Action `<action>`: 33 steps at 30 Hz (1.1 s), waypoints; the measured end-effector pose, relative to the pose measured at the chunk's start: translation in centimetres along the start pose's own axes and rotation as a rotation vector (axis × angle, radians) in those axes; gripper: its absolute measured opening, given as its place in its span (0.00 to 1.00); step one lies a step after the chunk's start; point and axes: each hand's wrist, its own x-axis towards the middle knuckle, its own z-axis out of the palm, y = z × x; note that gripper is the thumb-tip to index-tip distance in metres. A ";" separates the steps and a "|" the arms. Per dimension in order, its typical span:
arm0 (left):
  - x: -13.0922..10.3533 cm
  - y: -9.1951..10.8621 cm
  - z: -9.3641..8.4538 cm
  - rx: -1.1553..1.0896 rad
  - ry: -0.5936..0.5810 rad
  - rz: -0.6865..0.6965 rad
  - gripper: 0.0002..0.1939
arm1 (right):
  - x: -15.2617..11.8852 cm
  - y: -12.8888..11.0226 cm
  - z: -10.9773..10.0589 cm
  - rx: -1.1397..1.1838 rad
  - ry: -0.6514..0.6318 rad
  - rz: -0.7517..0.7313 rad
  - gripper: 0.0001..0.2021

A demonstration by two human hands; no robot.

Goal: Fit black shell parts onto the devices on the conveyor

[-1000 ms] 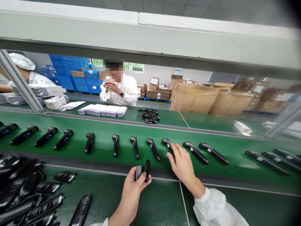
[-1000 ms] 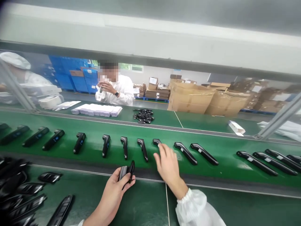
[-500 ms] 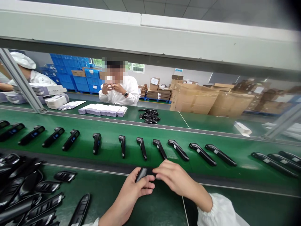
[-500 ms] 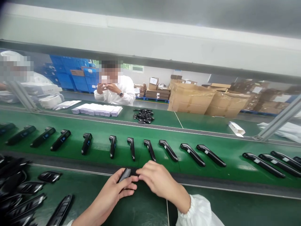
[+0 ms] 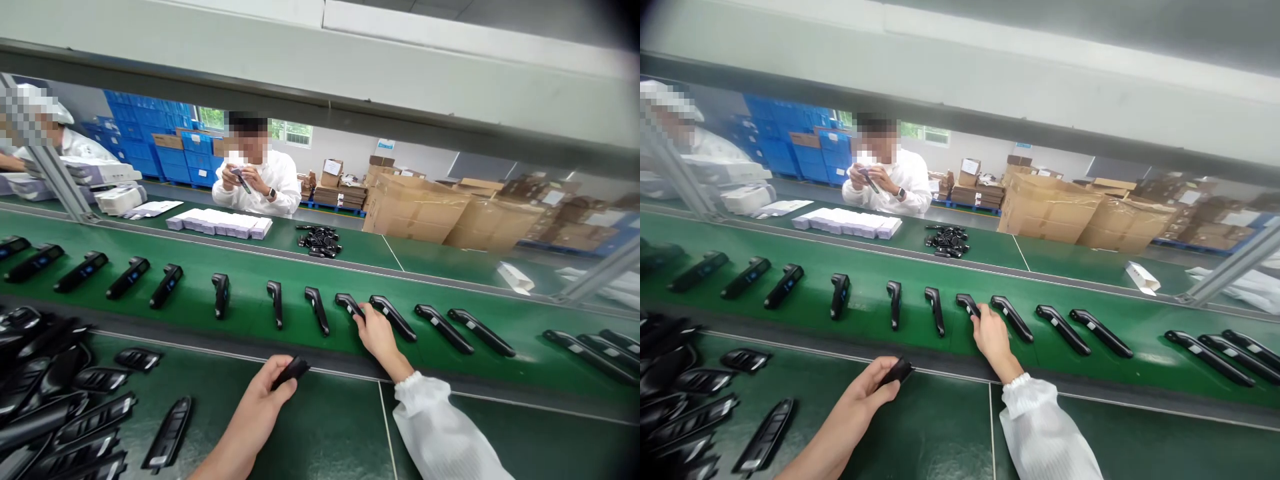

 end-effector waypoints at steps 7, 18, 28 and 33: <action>-0.9 0.3 0.8 -0.141 -0.034 0.064 0.14 | 1.1 0.8 0.1 -0.149 0.051 -0.014 0.18; -2.3 -0.2 0.4 -0.265 0.072 0.126 0.12 | 1.9 7.8 2.4 -0.125 -0.003 -0.004 0.20; -1.7 0.1 2.8 -0.175 -0.060 0.156 0.12 | -7.4 -6.7 -4.8 0.969 -0.441 -0.189 0.26; -2.6 0.4 0.2 0.202 -0.042 0.258 0.19 | -7.7 -8.4 -4.3 1.101 -0.341 -0.105 0.20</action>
